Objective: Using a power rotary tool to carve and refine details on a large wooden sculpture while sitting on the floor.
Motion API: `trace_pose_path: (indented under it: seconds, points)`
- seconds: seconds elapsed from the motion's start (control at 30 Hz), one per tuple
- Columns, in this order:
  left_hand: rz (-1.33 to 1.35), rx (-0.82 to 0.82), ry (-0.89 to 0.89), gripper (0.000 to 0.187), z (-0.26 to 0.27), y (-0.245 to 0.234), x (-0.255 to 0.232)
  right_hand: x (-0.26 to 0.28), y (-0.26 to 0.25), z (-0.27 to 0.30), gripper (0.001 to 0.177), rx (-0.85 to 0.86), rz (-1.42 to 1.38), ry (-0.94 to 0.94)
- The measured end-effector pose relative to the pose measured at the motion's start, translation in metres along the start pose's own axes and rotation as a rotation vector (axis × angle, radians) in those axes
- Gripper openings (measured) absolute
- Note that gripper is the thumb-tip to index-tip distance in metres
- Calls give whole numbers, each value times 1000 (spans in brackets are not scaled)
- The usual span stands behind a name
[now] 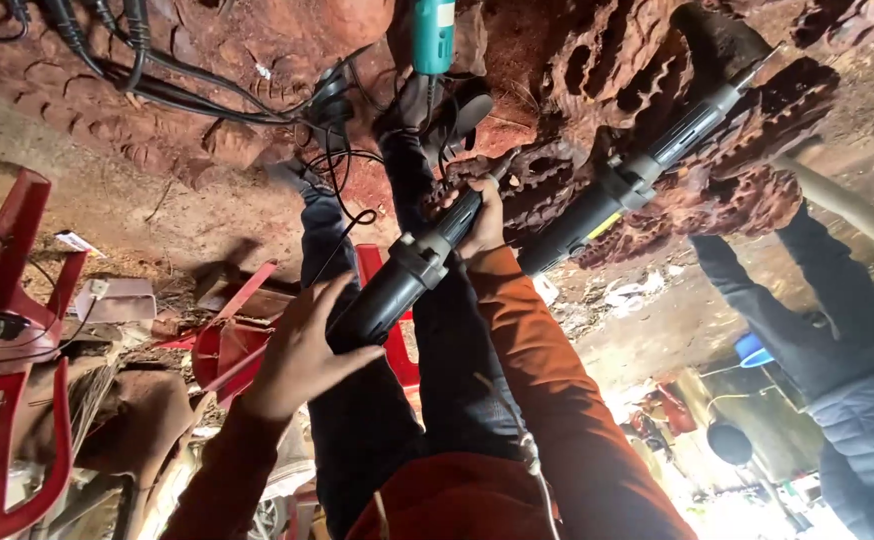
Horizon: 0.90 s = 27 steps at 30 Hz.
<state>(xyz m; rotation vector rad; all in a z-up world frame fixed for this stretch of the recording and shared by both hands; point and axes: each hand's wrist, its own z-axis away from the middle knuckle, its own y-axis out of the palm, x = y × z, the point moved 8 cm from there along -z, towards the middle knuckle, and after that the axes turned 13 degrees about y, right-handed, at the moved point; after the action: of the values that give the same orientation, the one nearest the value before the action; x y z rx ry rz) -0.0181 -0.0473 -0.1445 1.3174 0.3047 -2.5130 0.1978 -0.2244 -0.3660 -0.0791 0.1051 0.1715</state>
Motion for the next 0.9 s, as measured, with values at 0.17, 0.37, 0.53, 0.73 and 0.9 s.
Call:
trace_pose_path:
  seconds: [0.17,0.37,0.53,0.73,0.9]
  points:
    - [404,236,-527,114,6,47,38,12,11,13,23,20,-23,17]
    - [273,361,-568,115,-13,42,29,50,29,40,19,35,-56,-109]
    - [237,422,-493,109,-40,27,15,66,-2,20,20,36,-169,-108]
    - [287,397,-528,107,-38,33,11,67,0,22,21,12,-154,-52]
    - [386,333,-556,111,-28,52,16,59,5,18,18,-12,-100,-28]
